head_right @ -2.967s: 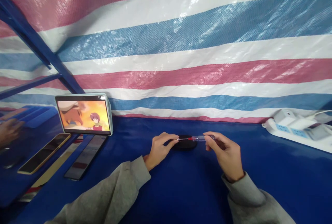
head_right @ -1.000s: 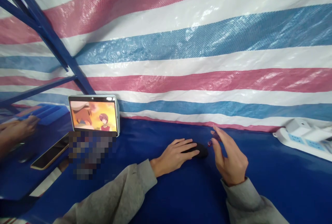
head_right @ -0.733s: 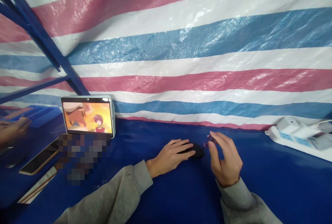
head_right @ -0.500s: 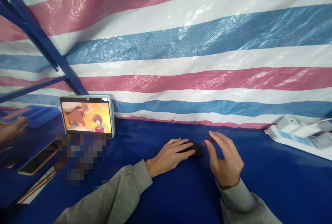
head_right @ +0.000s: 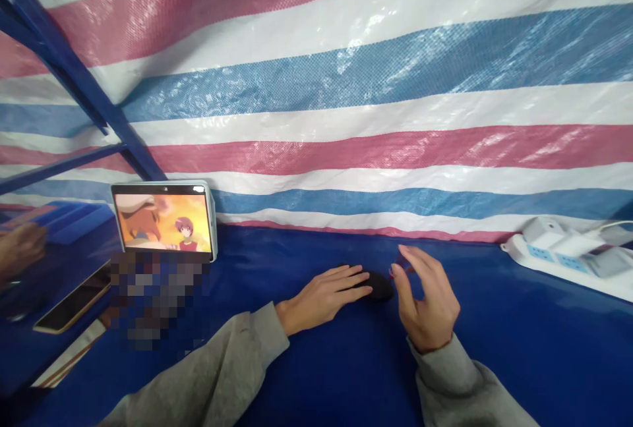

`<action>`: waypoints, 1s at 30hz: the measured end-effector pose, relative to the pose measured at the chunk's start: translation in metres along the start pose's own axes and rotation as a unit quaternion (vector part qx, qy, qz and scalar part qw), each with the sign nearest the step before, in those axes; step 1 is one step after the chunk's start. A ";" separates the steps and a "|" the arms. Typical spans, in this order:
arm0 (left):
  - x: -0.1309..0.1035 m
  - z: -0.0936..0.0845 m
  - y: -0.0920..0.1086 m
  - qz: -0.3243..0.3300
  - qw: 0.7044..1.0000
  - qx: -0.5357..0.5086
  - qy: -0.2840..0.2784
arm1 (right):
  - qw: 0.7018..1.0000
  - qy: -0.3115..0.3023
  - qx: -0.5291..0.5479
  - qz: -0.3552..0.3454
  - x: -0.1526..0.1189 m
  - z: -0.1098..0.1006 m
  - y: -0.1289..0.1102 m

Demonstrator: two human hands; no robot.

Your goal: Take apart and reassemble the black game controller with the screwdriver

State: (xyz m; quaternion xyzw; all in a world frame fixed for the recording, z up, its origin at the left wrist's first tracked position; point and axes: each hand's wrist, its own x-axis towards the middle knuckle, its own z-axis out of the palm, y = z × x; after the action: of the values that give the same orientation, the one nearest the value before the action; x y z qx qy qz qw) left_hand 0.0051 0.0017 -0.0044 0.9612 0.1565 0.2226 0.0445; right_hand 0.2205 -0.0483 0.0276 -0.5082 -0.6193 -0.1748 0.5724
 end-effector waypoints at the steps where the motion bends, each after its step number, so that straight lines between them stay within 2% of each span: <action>1: 0.000 0.001 0.000 -0.003 1.000 -0.002 0.008 | 1.000 -0.008 0.014 0.004 0.000 0.000 0.000; 4: 0.000 0.002 -0.001 -0.012 1.000 -0.005 0.023 | 0.999 -0.004 0.042 0.029 -0.002 0.002 -0.001; 7: 0.000 0.002 -0.001 -0.005 1.000 -0.006 0.020 | 0.999 0.010 0.009 0.032 -0.004 0.002 -0.001; 11: -0.001 0.002 -0.001 0.000 1.000 -0.010 0.024 | 0.999 -0.012 0.003 0.038 -0.003 0.001 -0.001; 17: 0.000 0.003 0.000 -0.006 0.999 -0.001 0.033 | 1.000 0.011 -0.006 -0.003 0.000 -0.001 -0.004; 20: 0.000 0.002 0.000 -0.005 1.000 0.001 0.030 | 1.000 0.011 -0.028 -0.007 0.001 -0.001 -0.003; 25: 0.000 0.003 0.000 -0.009 0.999 0.000 0.045 | 1.000 0.005 -0.007 -0.013 0.005 -0.001 -0.005; 30: 0.000 0.003 0.000 -0.009 0.999 0.007 0.045 | 0.999 0.027 -0.033 -0.033 0.008 -0.001 -0.008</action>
State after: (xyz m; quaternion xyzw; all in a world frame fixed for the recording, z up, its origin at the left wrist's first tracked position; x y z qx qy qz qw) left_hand 0.0066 0.0020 -0.0068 0.9492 0.1687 0.2636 0.0323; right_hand 0.2153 -0.0490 0.0377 -0.5013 -0.6142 -0.2273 0.5656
